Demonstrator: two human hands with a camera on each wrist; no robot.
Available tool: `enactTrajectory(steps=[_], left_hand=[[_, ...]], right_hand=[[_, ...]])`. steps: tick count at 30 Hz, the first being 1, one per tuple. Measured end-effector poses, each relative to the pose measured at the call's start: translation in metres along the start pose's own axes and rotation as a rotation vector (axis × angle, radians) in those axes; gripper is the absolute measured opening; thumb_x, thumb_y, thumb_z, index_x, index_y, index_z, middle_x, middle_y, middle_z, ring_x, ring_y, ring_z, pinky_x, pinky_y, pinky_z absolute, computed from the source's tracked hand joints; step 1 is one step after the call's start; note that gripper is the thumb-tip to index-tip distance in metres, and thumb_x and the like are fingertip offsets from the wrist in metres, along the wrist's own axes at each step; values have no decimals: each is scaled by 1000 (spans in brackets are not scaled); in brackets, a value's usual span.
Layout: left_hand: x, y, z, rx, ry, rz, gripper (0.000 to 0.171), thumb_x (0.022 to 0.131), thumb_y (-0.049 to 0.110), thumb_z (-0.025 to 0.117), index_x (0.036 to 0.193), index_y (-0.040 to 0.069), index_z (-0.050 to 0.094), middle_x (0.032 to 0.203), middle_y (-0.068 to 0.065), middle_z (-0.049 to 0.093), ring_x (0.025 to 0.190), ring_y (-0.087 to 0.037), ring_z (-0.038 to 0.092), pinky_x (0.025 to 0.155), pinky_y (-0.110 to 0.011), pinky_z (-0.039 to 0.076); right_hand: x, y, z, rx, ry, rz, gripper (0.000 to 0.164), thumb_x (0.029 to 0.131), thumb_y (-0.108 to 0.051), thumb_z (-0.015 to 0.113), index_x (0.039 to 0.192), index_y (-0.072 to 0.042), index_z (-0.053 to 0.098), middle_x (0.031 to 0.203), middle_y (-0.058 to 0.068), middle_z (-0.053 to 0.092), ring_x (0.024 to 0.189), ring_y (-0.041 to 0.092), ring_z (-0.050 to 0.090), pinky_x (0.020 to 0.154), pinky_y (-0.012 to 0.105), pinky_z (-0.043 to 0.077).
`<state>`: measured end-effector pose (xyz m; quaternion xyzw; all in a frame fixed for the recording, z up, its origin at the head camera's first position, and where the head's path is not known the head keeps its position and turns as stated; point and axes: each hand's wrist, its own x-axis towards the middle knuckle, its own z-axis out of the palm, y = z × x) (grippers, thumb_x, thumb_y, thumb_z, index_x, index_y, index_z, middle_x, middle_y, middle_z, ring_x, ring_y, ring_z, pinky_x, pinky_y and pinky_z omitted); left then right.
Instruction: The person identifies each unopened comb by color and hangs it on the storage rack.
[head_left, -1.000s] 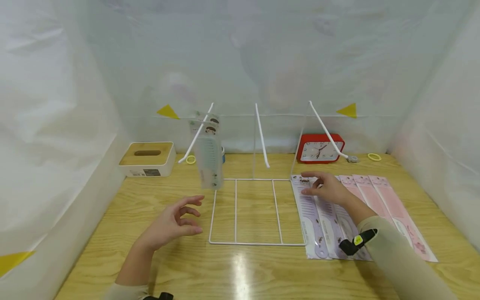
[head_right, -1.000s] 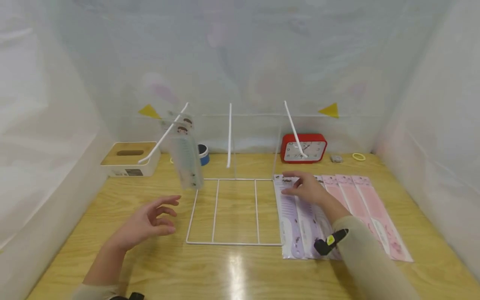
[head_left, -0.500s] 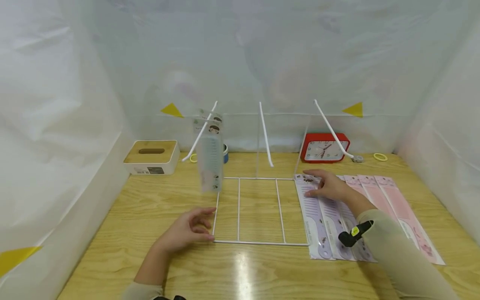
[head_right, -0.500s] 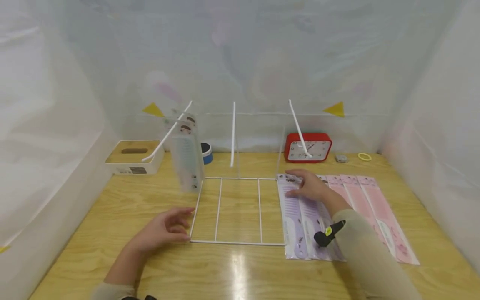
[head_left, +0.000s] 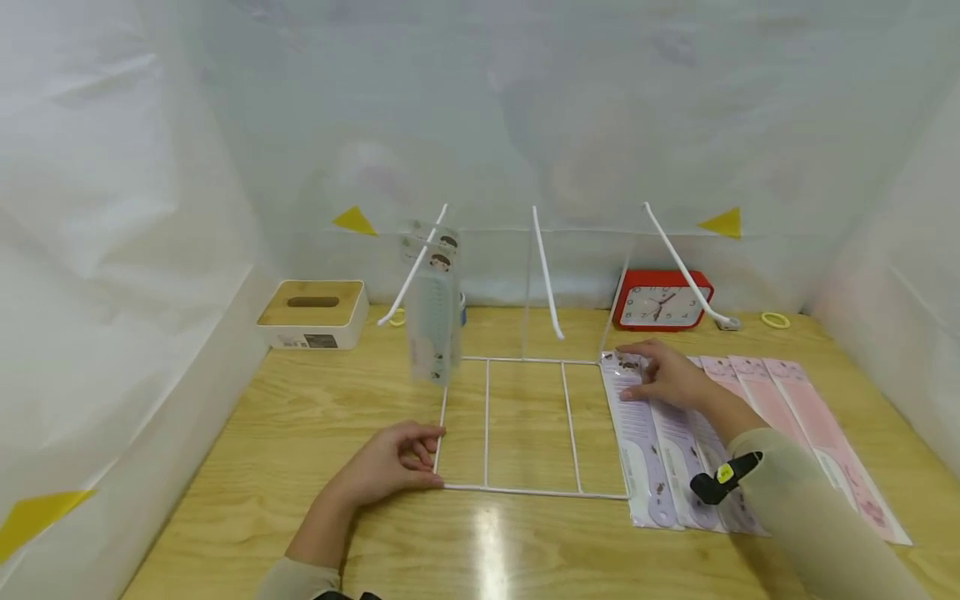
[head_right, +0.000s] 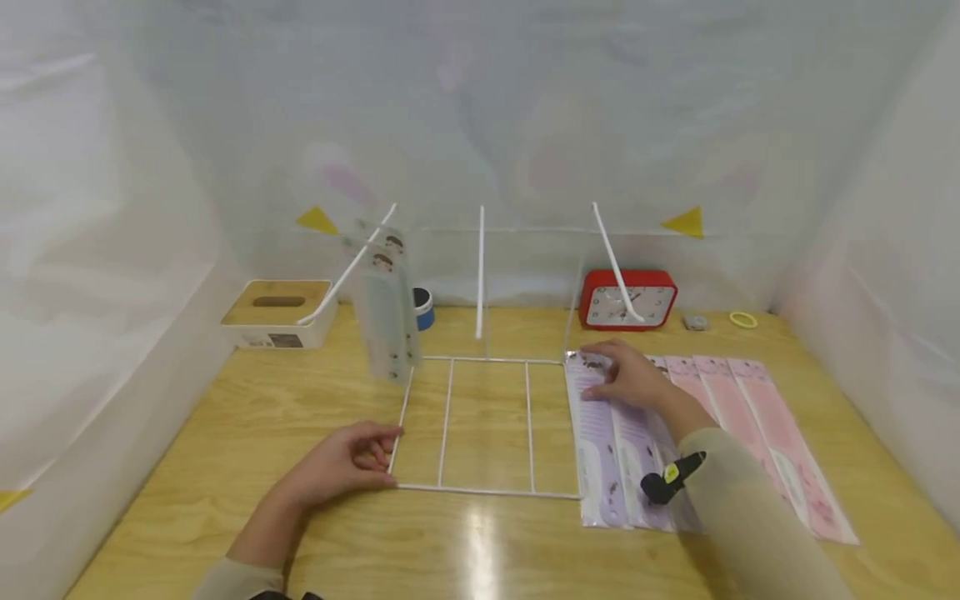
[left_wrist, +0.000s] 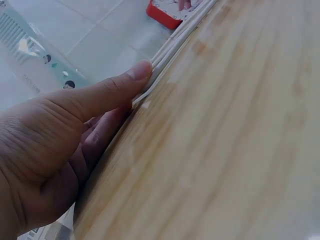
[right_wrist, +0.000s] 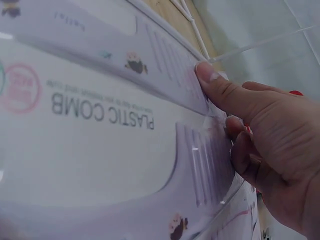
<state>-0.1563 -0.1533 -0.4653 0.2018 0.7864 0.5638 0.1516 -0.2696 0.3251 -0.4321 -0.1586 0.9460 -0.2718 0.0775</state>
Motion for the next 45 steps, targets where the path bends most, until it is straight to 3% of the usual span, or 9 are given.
enactTrajectory(steps=[7, 13, 17, 24, 27, 30, 32, 38, 45], left_hand=[[2, 5, -1, -30, -30, -49, 71, 74, 5, 88, 135, -6, 56, 105, -17, 59, 89, -15, 64, 80, -25, 64], [3, 6, -1, -37, -27, -56, 71, 73, 5, 88, 136, -7, 55, 105, -17, 59, 88, -14, 64, 80, -25, 64], [0, 8, 0, -48, -21, -62, 71, 73, 3, 88, 134, -10, 55, 104, -17, 59, 87, -15, 64, 80, -25, 64], [-2, 6, 2, -39, -20, -65, 70, 73, 4, 88, 134, -9, 55, 104, -16, 59, 88, -16, 65, 81, -25, 64], [0, 6, 2, -36, -19, -59, 70, 73, 4, 88, 134, -8, 56, 104, -16, 59, 88, -16, 65, 81, -25, 64], [2, 7, 1, -41, -21, -52, 69, 73, 4, 88, 133, -8, 56, 104, -15, 59, 88, -15, 65, 81, -26, 64], [3, 7, 0, -42, -25, -46, 69, 73, 3, 88, 133, -8, 56, 104, -15, 59, 88, -15, 65, 81, -26, 64], [4, 8, 1, -57, -28, -46, 69, 73, 3, 87, 134, -8, 56, 104, -15, 60, 87, -14, 65, 81, -26, 64], [1, 7, 1, -46, -22, -52, 68, 73, 2, 87, 133, -9, 56, 104, -17, 59, 87, -15, 65, 81, -26, 64]], right_hand=[[0, -4, -2, 93, 37, 44, 87, 80, -21, 86, 153, -13, 40, 128, 17, 52, 79, 19, 52, 63, 25, 45], [6, -5, -7, 125, 123, 46, 61, 90, -7, 74, 145, -6, 49, 117, 18, 59, 87, 24, 55, 68, 21, 50], [8, -6, -7, 183, 168, 74, 46, 93, -10, 71, 137, -3, 58, 115, 21, 65, 90, 26, 56, 66, 21, 52], [-4, -5, -13, 419, 200, 193, 54, 95, -19, 70, 141, 1, 52, 131, 24, 62, 93, 0, 64, 75, 16, 60], [-10, -3, -18, 609, 204, 191, 62, 95, -16, 70, 145, 6, 43, 128, 11, 67, 94, -9, 64, 83, 12, 59], [-14, -3, -24, 758, 195, 198, 64, 93, -17, 72, 145, 8, 43, 111, -10, 73, 94, -9, 65, 84, 12, 58], [-15, -3, -26, 855, 169, 228, 59, 93, -17, 73, 142, 6, 49, 101, -19, 71, 94, -7, 65, 84, 12, 59], [-22, -15, -35, 1023, 109, 318, 28, 89, -20, 77, 116, -16, 76, 98, -17, 73, 95, -3, 66, 86, 14, 59], [-39, -30, -42, 1017, 112, 215, 8, 96, -23, 67, 101, -25, 73, 100, -15, 69, 92, 0, 64, 82, 14, 60]])
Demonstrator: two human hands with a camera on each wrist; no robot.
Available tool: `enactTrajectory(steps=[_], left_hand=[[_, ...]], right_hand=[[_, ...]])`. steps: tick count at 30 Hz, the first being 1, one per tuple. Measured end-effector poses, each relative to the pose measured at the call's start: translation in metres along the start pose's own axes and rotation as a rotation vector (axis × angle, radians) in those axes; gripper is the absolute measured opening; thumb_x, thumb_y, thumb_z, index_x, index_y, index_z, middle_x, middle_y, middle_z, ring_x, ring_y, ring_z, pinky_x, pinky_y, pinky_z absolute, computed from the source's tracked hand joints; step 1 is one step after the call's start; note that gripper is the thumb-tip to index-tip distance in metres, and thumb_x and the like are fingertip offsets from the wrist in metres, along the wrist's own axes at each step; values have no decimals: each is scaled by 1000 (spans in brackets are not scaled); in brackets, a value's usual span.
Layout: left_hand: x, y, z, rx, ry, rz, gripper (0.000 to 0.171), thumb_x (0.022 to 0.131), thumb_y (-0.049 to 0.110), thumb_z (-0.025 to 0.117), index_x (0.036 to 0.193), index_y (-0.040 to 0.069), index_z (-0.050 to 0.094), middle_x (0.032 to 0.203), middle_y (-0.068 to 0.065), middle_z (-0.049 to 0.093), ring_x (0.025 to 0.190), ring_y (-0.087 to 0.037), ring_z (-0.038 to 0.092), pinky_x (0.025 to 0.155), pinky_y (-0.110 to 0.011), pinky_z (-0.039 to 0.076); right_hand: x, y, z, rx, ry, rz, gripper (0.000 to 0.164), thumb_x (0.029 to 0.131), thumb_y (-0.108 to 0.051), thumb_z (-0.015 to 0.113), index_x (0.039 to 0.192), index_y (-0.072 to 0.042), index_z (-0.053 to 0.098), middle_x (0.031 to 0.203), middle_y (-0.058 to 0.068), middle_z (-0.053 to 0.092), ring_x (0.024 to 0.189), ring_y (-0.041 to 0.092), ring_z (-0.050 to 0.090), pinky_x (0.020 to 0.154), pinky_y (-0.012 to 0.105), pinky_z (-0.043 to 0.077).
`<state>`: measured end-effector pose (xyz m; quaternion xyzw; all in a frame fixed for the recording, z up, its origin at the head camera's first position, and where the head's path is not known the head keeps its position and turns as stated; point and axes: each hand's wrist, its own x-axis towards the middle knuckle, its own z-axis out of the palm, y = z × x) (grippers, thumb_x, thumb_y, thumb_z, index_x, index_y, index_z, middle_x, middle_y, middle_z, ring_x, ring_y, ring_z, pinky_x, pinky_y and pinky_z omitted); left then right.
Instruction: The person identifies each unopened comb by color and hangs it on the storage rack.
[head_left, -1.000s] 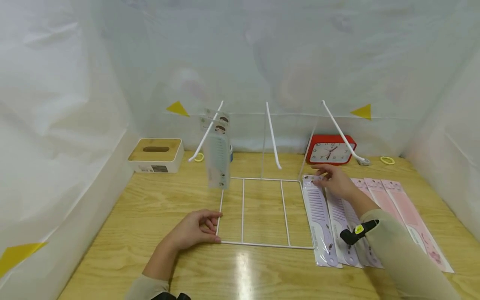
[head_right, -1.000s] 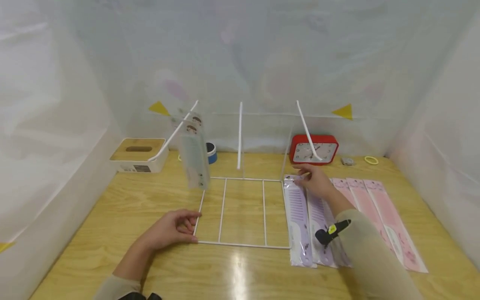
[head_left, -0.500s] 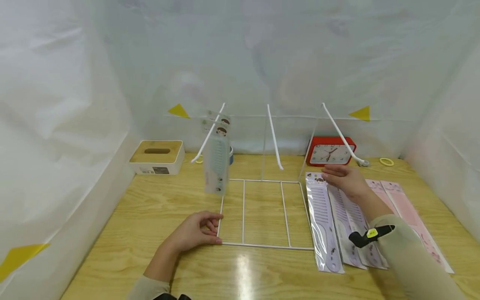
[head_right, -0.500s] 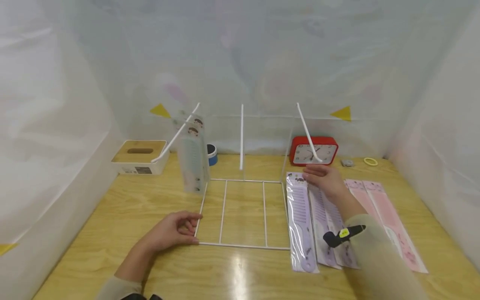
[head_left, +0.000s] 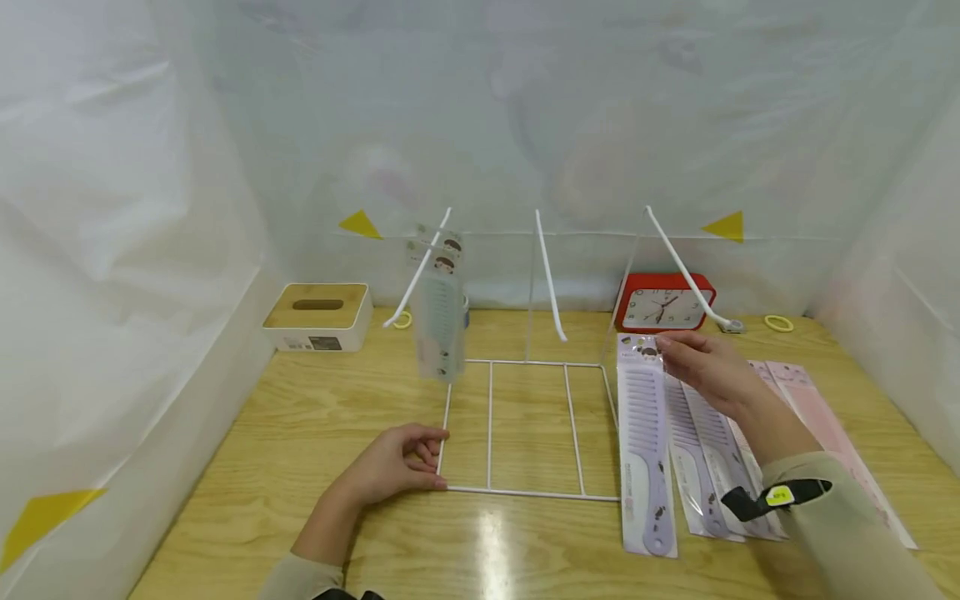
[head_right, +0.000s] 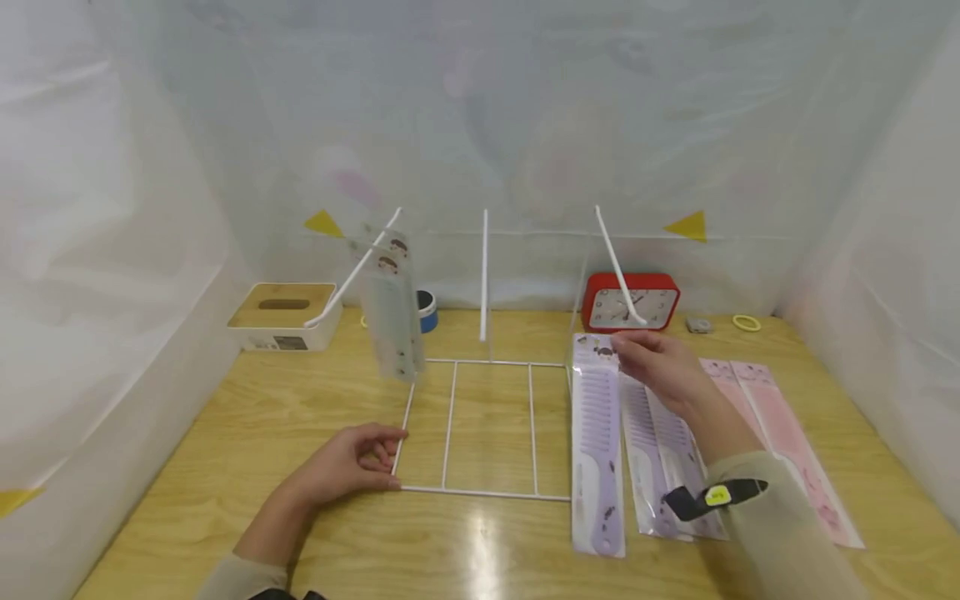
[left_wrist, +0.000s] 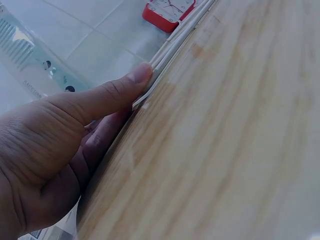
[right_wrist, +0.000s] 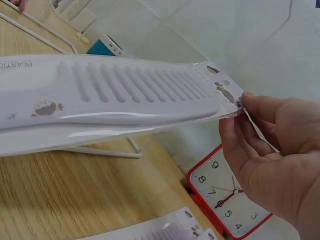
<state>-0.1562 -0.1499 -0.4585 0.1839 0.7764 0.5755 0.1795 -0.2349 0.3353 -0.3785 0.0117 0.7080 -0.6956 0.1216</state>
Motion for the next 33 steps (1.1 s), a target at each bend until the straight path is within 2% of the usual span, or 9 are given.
enactTrajectory(steps=[6, 10, 17, 22, 24, 31, 33], left_hand=[[-1, 0, 0, -1, -8, 5, 68, 73, 2, 87, 133, -9, 56, 104, -17, 59, 87, -14, 65, 82, -26, 64], [-1, 0, 1, -6, -3, -12, 69, 73, 2, 87, 133, -9, 56, 104, -15, 59, 87, -14, 65, 82, -26, 64], [-2, 1, 0, 0, 1, -15, 70, 74, 4, 88, 134, -8, 56, 105, -17, 59, 88, -16, 65, 82, -26, 64], [0, 3, -1, -1, 0, -7, 69, 73, 2, 87, 134, -8, 56, 106, -18, 58, 89, -17, 65, 82, -25, 64], [0, 3, -1, -7, -1, -3, 69, 73, 2, 87, 134, -8, 57, 106, -19, 58, 89, -18, 65, 82, -25, 64], [-1, 2, 0, -14, -4, -18, 68, 73, 1, 87, 134, -7, 57, 106, -19, 59, 89, -18, 66, 83, -26, 64], [0, 2, -1, -14, -6, -14, 69, 73, 2, 87, 134, -8, 57, 106, -19, 59, 89, -18, 66, 83, -26, 64]], right_hand=[[-32, -11, 12, -30, 21, -131, 9, 97, -19, 67, 106, -18, 69, 97, -10, 69, 84, 6, 67, 76, 19, 63], [-55, -17, 27, -15, -18, -261, 12, 98, -9, 63, 108, -11, 69, 97, -6, 70, 84, 6, 68, 77, 19, 63], [-85, -26, 55, 141, -127, -441, 30, 98, 13, 50, 110, -6, 70, 98, -1, 72, 84, 7, 67, 75, 18, 62], [-101, -28, 79, 235, -139, -528, 38, 96, 19, 45, 108, -5, 72, 97, 1, 73, 84, 7, 66, 74, 17, 61], [-107, -30, 91, 205, -124, -557, 37, 95, 19, 48, 106, -5, 73, 96, 0, 73, 84, 7, 67, 74, 17, 60], [-117, -47, 134, 76, -154, -773, 30, 86, 24, 58, 103, 2, 72, 101, 1, 72, 84, 9, 68, 73, 18, 62], [-118, -55, 143, 56, -107, -822, 27, 84, 24, 61, 100, 4, 72, 97, 1, 73, 80, 9, 69, 70, 18, 62]])
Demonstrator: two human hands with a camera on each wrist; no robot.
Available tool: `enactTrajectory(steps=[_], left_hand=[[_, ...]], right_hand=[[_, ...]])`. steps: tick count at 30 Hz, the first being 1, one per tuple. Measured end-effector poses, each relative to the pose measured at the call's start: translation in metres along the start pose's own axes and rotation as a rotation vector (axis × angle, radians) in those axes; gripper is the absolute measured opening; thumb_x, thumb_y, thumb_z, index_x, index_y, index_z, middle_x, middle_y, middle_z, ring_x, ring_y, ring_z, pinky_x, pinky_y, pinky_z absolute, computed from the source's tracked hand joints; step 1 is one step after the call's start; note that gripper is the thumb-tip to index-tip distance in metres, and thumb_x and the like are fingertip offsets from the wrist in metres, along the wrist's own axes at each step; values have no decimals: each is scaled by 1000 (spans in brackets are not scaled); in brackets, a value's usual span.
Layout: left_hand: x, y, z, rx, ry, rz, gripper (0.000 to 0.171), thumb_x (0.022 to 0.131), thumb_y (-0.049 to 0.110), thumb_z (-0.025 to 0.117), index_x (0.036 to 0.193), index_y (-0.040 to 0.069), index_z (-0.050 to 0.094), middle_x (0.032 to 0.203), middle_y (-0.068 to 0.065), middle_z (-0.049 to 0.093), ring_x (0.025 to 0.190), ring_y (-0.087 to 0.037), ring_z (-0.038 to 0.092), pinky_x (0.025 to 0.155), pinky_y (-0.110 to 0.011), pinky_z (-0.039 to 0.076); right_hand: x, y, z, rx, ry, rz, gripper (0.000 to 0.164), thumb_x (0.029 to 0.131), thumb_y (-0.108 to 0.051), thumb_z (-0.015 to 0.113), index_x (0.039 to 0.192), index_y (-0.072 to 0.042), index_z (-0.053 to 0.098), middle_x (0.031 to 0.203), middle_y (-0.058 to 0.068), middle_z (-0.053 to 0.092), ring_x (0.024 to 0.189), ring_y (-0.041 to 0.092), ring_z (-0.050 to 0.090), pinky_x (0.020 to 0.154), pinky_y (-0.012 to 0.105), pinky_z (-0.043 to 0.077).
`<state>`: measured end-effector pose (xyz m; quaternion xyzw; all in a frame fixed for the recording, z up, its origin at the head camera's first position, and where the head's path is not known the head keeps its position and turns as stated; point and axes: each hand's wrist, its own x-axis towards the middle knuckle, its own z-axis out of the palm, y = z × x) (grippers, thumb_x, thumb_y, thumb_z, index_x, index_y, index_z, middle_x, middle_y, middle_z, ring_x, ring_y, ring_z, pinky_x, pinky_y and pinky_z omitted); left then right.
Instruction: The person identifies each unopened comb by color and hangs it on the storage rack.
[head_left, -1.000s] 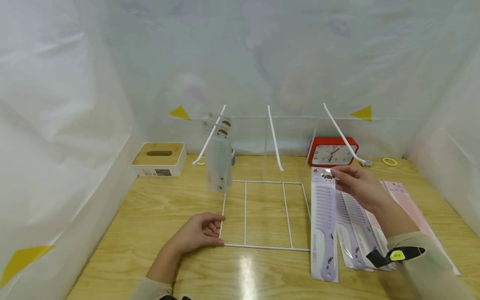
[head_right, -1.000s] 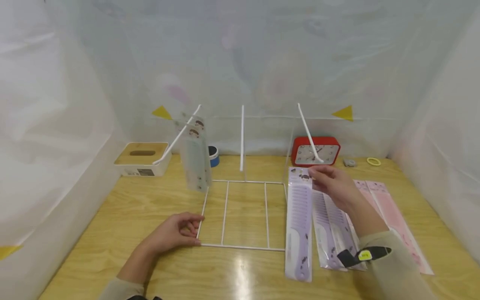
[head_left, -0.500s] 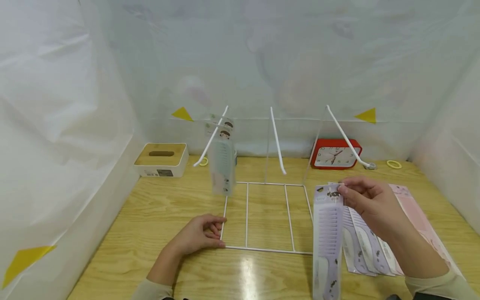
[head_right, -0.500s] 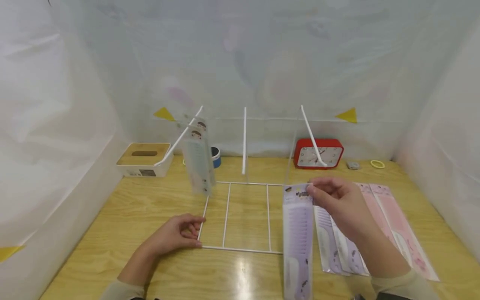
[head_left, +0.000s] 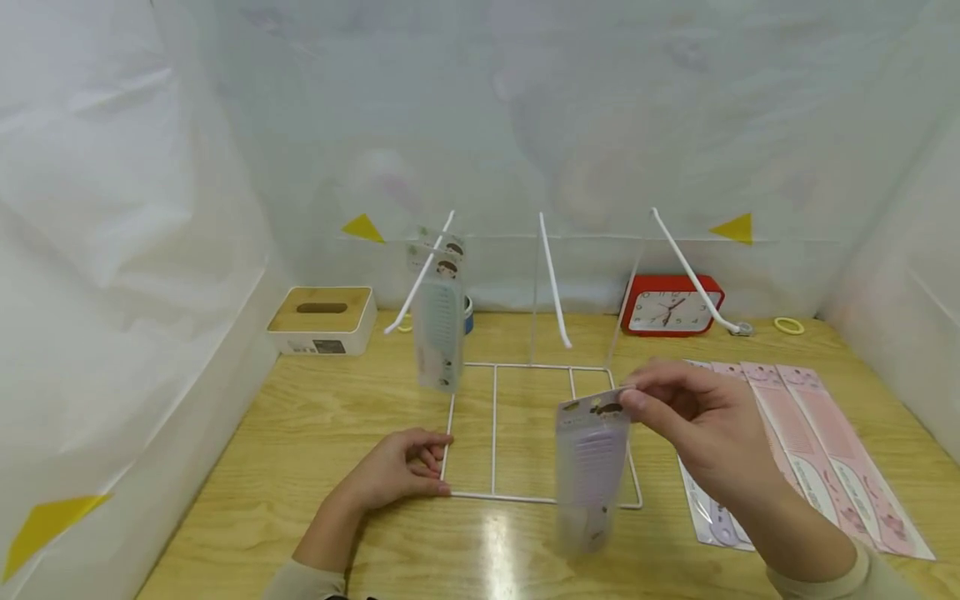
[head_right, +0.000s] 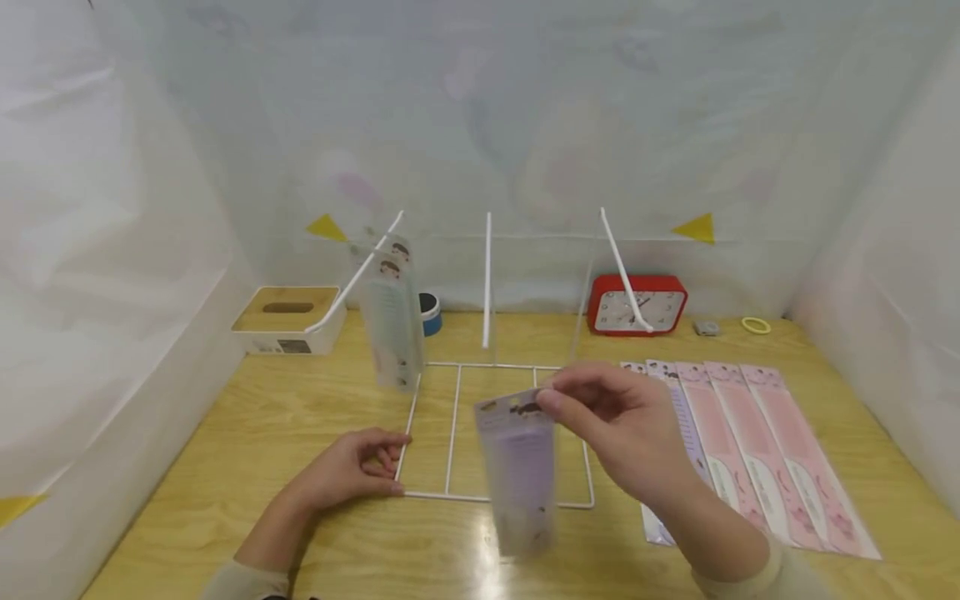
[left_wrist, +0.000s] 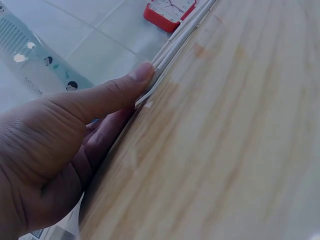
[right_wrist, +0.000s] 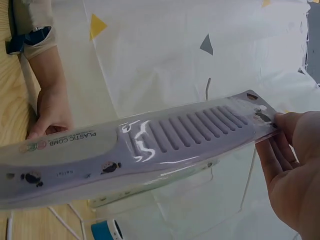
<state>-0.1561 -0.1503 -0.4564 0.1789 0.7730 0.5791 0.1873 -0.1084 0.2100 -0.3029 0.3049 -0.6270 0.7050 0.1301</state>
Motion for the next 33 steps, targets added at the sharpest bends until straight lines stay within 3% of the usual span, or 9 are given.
enactTrajectory(steps=[9, 12, 28, 33], left_hand=[[0, -2, -1, 3, -7, 13, 68, 74, 2, 87, 134, -8, 57, 107, -19, 59, 90, -17, 65, 83, -26, 64], [0, -2, -2, 6, -6, 17, 68, 74, 2, 87, 134, -8, 57, 107, -19, 59, 90, -16, 65, 83, -26, 64], [-1, 0, -2, 8, -3, 14, 67, 74, 2, 87, 133, -8, 57, 106, -18, 59, 91, -16, 65, 84, -26, 63], [-1, 0, -1, 3, -7, 12, 67, 74, 3, 87, 134, -7, 57, 107, -18, 59, 91, -17, 65, 85, -26, 63]], right_hand=[[29, -13, 33, 41, 110, -230, 20, 81, 27, 61, 94, 13, 68, 88, 8, 73, 72, 12, 67, 66, 19, 61], [36, -14, 38, 26, 122, -259, 18, 81, 25, 63, 94, 13, 68, 88, 7, 73, 70, 12, 66, 64, 17, 59], [45, -4, 38, -61, 134, -201, 15, 83, 20, 65, 93, 10, 69, 88, 4, 73, 70, 10, 64, 63, 15, 57], [51, 3, 37, -86, 183, -86, 12, 86, 15, 67, 92, 7, 71, 88, 2, 72, 72, 10, 64, 66, 16, 58]])
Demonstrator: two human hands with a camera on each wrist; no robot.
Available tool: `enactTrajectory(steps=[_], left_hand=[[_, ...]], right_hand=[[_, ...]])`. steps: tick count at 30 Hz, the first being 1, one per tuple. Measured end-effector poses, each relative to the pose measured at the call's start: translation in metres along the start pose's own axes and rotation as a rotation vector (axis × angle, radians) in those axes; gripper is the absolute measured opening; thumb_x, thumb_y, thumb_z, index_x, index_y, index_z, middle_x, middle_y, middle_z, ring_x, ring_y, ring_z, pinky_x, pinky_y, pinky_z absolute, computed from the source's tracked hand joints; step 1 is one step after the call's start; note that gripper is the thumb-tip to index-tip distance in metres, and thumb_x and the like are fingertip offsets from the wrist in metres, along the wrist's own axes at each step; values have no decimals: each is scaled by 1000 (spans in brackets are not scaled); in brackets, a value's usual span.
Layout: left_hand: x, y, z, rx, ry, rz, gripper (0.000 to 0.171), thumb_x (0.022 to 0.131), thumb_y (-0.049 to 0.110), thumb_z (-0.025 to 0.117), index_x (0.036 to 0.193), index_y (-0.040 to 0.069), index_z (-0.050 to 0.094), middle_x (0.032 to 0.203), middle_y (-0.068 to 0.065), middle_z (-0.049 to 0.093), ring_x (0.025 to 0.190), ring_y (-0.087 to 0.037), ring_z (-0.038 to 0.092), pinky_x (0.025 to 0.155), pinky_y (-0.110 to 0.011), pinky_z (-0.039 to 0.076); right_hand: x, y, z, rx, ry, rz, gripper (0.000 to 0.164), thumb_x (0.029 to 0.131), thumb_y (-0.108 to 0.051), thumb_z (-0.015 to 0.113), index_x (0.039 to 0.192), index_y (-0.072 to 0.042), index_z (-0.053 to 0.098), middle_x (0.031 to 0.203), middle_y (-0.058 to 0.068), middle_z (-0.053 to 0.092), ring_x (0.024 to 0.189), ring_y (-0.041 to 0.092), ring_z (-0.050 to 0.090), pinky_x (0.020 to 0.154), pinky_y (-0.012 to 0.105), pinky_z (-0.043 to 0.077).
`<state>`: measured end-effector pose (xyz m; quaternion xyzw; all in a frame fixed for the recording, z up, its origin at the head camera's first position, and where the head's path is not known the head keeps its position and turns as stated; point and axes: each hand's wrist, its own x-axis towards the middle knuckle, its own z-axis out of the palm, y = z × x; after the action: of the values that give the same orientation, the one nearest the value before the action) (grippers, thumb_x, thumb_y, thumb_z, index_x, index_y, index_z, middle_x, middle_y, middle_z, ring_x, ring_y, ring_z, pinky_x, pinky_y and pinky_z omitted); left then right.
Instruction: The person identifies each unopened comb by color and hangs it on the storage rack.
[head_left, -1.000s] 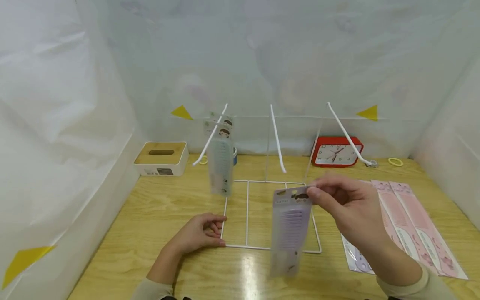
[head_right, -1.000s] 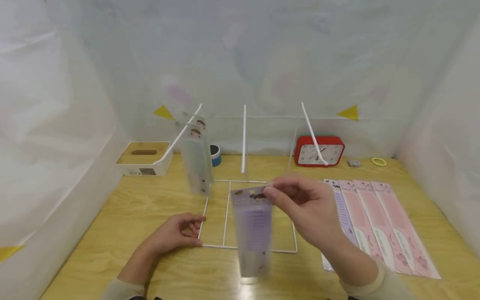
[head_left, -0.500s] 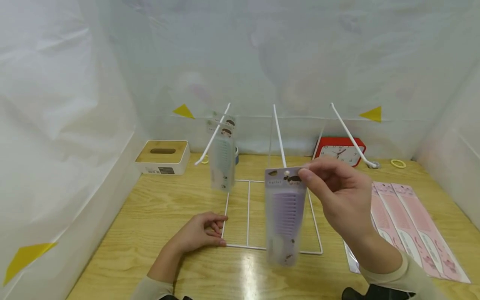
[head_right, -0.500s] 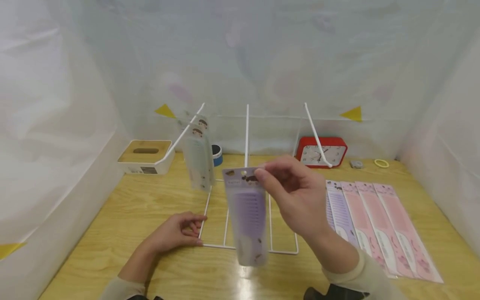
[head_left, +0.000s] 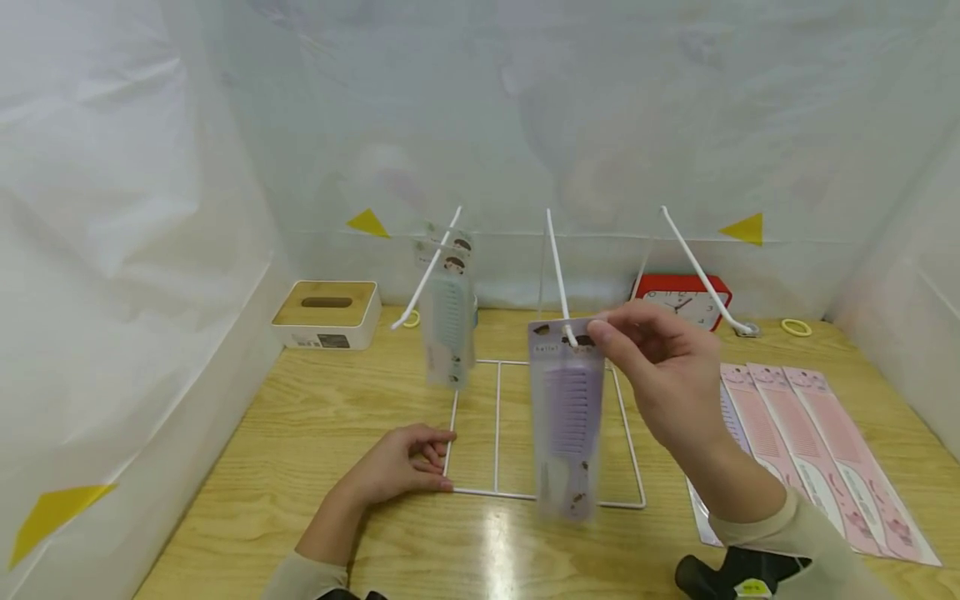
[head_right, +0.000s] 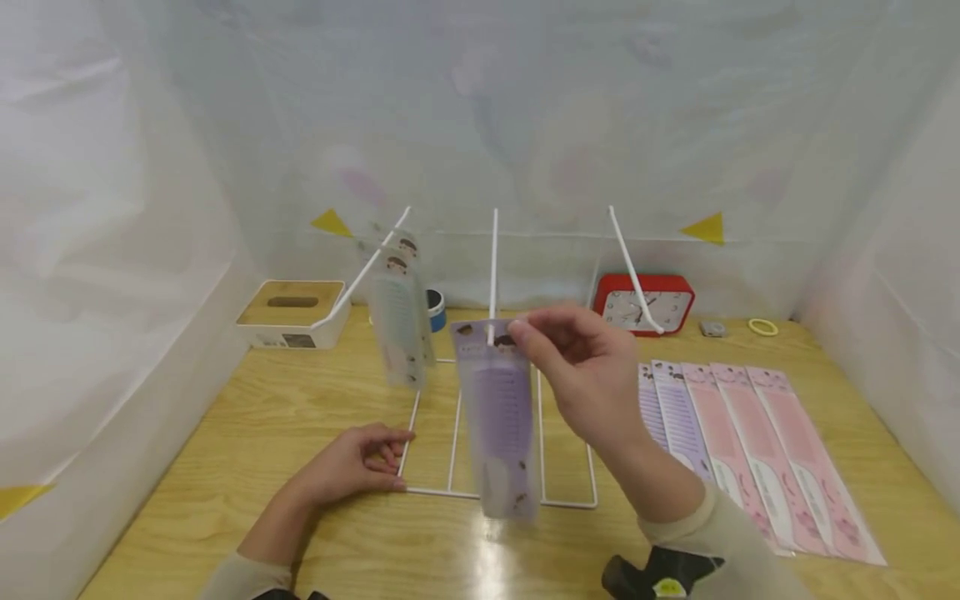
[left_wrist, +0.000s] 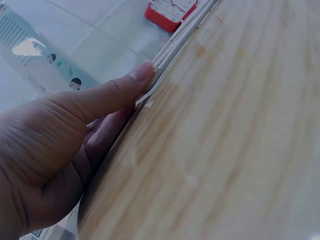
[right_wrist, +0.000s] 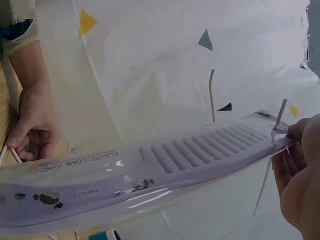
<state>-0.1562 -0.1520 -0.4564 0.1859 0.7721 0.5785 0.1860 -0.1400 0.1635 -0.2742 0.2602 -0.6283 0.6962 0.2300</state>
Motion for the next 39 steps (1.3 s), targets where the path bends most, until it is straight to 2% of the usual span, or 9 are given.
enactTrajectory(steps=[4, 7, 18, 23, 28, 35, 39], left_hand=[[0, -1, 0, -4, 0, -3, 67, 74, 2, 87, 134, -7, 58, 106, -18, 59, 91, -17, 65, 84, -26, 63], [0, -1, 1, -3, 5, -6, 66, 74, 2, 87, 133, -7, 58, 106, -18, 59, 91, -17, 65, 83, -25, 64], [-1, -2, 1, 0, 7, -11, 67, 74, 3, 87, 134, -7, 58, 107, -18, 59, 92, -18, 64, 84, -25, 63], [-1, -2, 1, -3, 7, -11, 67, 74, 4, 87, 134, -6, 58, 107, -18, 59, 92, -19, 64, 84, -25, 63], [0, -1, 1, -6, 10, -10, 68, 74, 3, 87, 134, -6, 58, 107, -18, 59, 92, -18, 64, 84, -25, 63], [0, -2, 1, -8, 4, -5, 67, 74, 4, 87, 134, -6, 58, 107, -18, 59, 92, -17, 64, 84, -25, 63], [0, -3, 1, -13, 5, -9, 67, 75, 4, 87, 134, -5, 58, 107, -18, 59, 93, -17, 64, 85, -25, 63]], right_hand=[[9, 6, 1, 37, 66, 185, 14, 89, 8, 68, 93, -5, 74, 88, 0, 71, 76, 9, 65, 72, 18, 61], [18, 14, 2, 100, 95, 253, 17, 90, 7, 68, 92, -9, 75, 88, 0, 71, 78, 9, 66, 76, 20, 63], [49, 41, 4, 192, 117, 305, 10, 91, -3, 72, 91, -12, 77, 87, -2, 73, 82, 8, 66, 84, 21, 62], [60, 51, 4, 182, 155, 311, 4, 89, -9, 76, 91, -12, 77, 87, -3, 72, 81, 7, 63, 78, 18, 60], [70, 59, 4, 159, 172, 316, 4, 89, -14, 77, 93, -13, 77, 89, -3, 70, 84, 10, 60, 83, 18, 60], [85, 67, 4, 203, 174, 349, 9, 91, -7, 72, 88, -15, 76, 87, -5, 70, 82, 9, 60, 79, 18, 58], [89, 72, 2, 180, 172, 363, 4, 90, -11, 75, 89, -15, 76, 86, -5, 70, 82, 8, 60, 79, 17, 58]])
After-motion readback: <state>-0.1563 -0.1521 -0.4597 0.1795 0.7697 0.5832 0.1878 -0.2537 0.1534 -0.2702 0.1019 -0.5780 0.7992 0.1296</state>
